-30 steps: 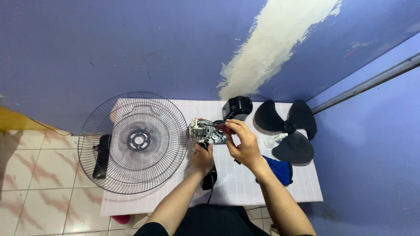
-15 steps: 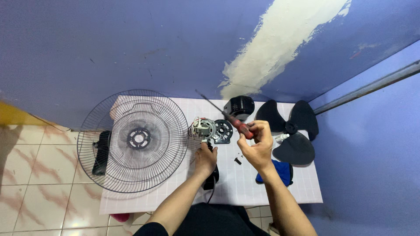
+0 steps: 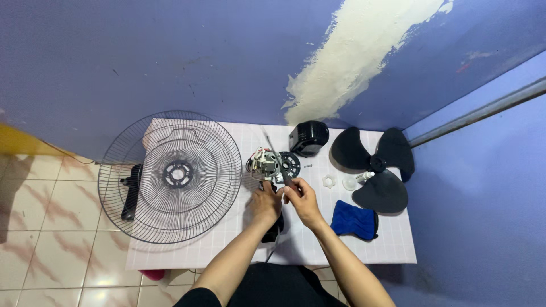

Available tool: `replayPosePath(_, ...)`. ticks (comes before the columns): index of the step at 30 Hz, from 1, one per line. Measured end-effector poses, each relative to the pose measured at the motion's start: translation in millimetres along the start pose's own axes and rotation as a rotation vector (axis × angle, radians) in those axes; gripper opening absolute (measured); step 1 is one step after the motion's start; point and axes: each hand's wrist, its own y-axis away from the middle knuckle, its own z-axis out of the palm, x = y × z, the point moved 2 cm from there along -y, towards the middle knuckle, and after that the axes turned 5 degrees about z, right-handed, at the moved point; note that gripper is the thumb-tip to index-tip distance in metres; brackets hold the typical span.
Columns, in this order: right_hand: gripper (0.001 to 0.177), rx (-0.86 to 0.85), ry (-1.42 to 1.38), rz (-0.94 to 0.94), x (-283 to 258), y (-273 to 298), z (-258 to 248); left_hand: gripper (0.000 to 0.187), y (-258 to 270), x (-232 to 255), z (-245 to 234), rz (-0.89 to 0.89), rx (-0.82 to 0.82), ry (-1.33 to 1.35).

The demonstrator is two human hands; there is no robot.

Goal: The person disassembles an electric fan on a table. They remove the front grille, unscrew the motor housing, and separate the motor from its casing, leaving the components laid out on the table.

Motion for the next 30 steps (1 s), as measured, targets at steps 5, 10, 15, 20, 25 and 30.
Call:
replayPosePath(5,0.025,0.144,0.089,0.011,18.0,-29.6,12.5,0.051,-5.9,-1.7,14.7,0.025,0.059,-0.099)
replayPosePath(10,0.040,0.296,0.393,-0.081,-6.2,-46.0,24.2,0.032,-16.2,-10.7,39.7,-0.004,0.145,-0.106)
replayPosePath(15,0.044,0.272,0.531,-0.198,-39.1,-55.1,35.6,0.041,-19.7,-12.6,50.2,0.018,0.158,-0.160)
replayPosePath(20,0.032,0.254,0.566,-0.129,-37.5,-60.4,27.3,0.071,-15.7,-10.3,40.5,0.085,0.110,-0.174)
replayPosePath(25,0.031,0.197,0.445,-0.137,-16.6,-70.8,18.7,0.071,-3.1,-7.7,15.8,0.002,-0.010,0.037)
replayPosePath(30,0.035,0.186,0.358,-0.107,-1.3,-78.4,14.2,0.055,10.8,-2.9,-12.5,0.127,0.278,0.045)
